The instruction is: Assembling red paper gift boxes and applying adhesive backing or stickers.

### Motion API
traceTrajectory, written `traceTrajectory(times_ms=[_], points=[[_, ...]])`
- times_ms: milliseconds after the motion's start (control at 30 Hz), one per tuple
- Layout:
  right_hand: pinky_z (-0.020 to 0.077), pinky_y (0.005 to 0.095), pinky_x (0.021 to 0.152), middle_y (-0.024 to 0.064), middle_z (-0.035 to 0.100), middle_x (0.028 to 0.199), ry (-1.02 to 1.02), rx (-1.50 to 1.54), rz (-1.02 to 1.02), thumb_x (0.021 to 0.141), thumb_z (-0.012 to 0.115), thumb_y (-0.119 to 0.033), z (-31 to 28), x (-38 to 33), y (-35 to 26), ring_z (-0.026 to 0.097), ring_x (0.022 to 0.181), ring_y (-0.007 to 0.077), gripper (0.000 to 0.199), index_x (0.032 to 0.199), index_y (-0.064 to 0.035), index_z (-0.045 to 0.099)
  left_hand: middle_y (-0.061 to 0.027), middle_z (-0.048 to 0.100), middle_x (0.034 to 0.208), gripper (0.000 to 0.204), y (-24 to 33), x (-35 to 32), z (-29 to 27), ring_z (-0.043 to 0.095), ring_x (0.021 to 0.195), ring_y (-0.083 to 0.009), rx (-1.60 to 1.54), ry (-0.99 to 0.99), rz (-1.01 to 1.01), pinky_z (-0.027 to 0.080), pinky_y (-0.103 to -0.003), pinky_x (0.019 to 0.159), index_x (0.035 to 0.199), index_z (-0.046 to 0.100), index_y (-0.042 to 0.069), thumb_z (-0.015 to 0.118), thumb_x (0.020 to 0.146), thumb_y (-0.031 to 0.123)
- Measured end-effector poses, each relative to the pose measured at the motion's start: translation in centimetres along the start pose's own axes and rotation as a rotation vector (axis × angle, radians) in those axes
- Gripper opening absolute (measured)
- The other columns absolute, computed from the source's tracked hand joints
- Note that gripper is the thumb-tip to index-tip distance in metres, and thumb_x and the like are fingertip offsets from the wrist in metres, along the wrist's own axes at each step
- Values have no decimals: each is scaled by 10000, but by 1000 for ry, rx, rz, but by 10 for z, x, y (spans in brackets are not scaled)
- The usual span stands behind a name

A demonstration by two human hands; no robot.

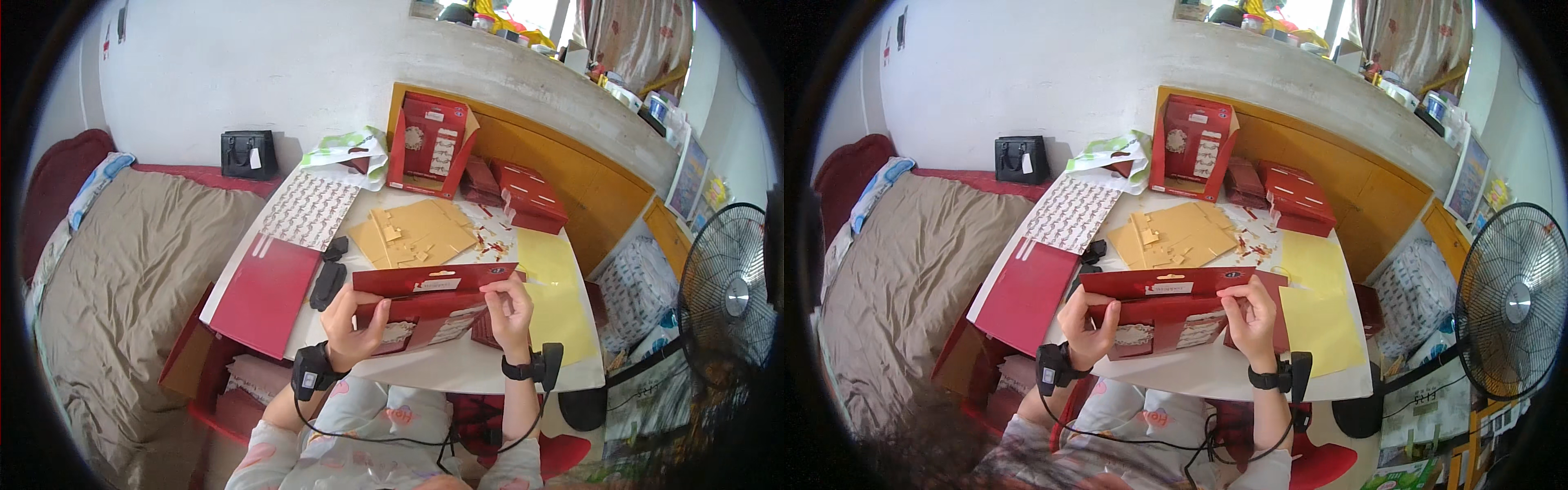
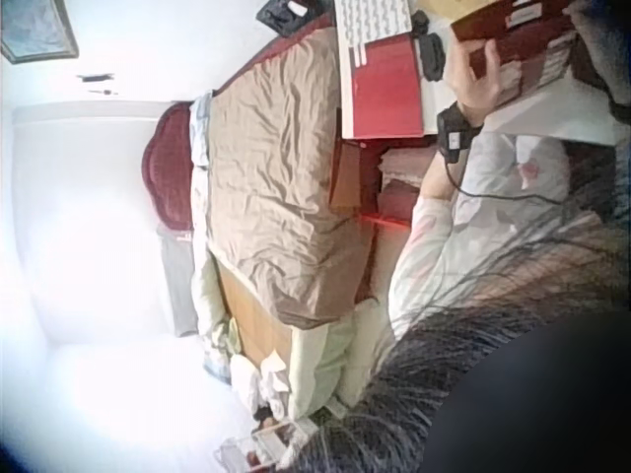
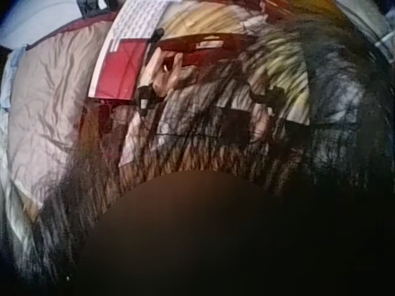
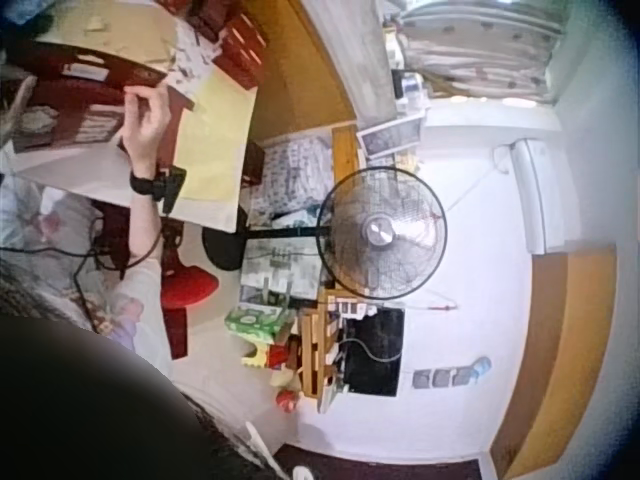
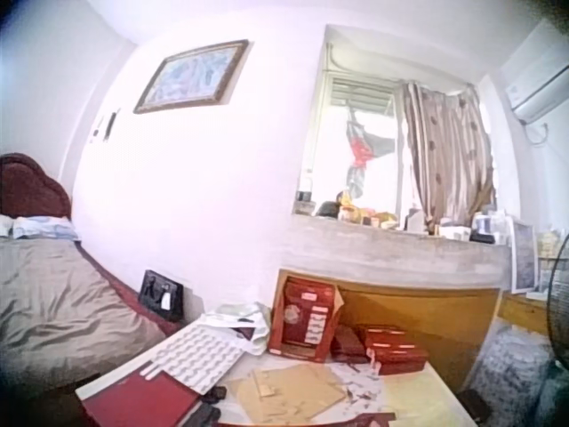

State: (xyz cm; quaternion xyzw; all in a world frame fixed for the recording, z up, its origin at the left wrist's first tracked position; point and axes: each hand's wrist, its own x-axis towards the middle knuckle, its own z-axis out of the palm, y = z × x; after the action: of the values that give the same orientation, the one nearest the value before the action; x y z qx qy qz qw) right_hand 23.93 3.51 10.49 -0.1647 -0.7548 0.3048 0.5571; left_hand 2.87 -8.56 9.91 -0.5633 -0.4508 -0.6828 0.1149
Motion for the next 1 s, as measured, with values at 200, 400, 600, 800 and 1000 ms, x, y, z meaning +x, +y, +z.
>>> traceTrajectory(times_ms=[200,400,600,800,1000], points=[[376,192,652,43,506,796,54,7,24,837,564,44,12,-2,-1,452,678,80,19,829,36,579,-122,605,751,90,0,0,0,566,637,-149,-34,-10,-74,428,-237,554,732,575,-31,651,719,-78],[363,233,861,31,523,816,114,-31,-17,875,550,-15,16,-6,8,478,708,74,48,848,18,573,-188,574,976,279,-30,-29,0,569,869,-175,-281,62,-46,474,-269,747,1018,440,-19,591,791,-77],[365,225,831,34,528,833,162,92,82,894,534,-52,20,-8,4,477,740,88,76,868,12,567,-224,528,1046,408,-36,-43,2,579,927,-217,-382,52,-13,481,-307,800,1055,341,8,599,771,-129],[377,214,776,40,534,847,143,6,21,893,536,-50,17,-8,7,481,746,89,65,877,8,562,-239,563,1026,390,-39,-44,2,591,899,-226,-354,73,11,486,-311,780,1064,368,5,598,772,-116],[367,234,857,43,572,819,88,-101,6,883,547,-44,11,-4,6,492,705,90,59,848,-1,570,-195,603,940,319,-25,-21,-1,613,780,-235,-188,105,86,488,-286,679,1018,517,-8,663,740,-61]])
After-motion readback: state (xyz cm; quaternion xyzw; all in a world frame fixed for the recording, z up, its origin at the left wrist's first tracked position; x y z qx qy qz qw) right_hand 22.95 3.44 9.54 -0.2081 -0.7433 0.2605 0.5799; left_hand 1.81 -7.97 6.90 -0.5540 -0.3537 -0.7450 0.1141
